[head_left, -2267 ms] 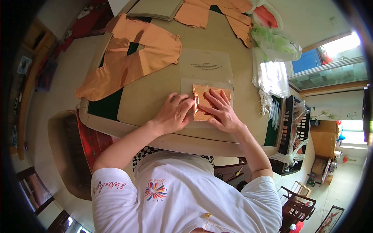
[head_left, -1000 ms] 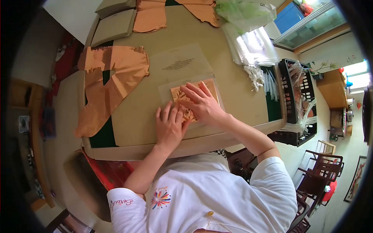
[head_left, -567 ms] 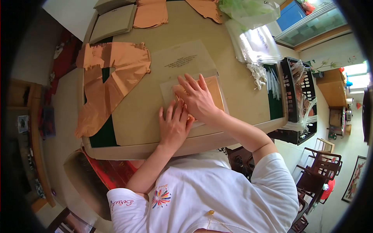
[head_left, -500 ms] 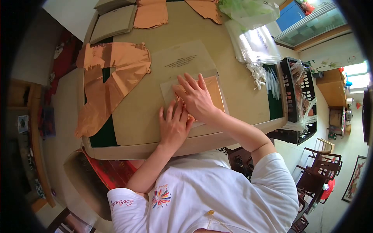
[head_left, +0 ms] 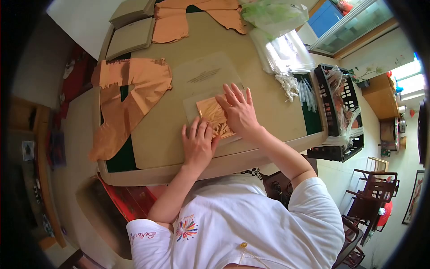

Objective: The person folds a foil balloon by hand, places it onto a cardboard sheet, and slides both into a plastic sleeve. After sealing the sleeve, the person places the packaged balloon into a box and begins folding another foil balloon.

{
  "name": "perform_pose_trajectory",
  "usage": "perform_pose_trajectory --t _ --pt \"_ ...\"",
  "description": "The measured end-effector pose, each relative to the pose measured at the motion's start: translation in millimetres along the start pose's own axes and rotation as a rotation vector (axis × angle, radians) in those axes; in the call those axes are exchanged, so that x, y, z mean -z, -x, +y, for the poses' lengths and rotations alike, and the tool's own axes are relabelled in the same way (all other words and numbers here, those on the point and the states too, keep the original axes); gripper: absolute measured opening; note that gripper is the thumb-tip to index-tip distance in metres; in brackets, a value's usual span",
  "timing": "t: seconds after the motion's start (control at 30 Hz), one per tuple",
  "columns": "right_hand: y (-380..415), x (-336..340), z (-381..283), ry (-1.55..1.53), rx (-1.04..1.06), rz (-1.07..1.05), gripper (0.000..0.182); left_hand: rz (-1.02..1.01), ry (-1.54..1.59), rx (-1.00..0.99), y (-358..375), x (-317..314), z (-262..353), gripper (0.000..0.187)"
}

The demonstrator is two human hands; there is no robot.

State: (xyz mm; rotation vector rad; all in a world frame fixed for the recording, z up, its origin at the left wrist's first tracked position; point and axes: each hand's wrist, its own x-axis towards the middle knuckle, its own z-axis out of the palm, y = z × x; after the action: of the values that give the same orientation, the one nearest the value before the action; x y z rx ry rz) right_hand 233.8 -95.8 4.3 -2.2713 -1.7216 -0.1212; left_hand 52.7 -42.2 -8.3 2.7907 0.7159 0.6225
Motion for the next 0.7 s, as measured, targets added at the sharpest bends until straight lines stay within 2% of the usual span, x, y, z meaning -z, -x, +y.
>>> perform_pose_trajectory --t 0.33,0.53,0.63,0.7 --pt "9.5 14.3 51.6 0.113 -0.177 -0.065 0.041 -0.004 -0.049 -0.007 1.7 -2.7 -0.2 0.042" --pt "25.2 20.2 58.2 0.110 -0.135 -0.011 0.040 -0.026 -0.048 -0.009 -0.2 -1.3 -1.6 0.045" --pt "42.7 31.5 39.1 -0.011 -0.060 0.073 0.048 -0.040 -0.047 0.009 3.4 -3.8 0.0 0.045" --pt "59.3 35.6 18.7 -0.030 0.098 -0.056 0.053 -0.042 -0.062 0.007 1.0 -2.1 0.2 0.046"
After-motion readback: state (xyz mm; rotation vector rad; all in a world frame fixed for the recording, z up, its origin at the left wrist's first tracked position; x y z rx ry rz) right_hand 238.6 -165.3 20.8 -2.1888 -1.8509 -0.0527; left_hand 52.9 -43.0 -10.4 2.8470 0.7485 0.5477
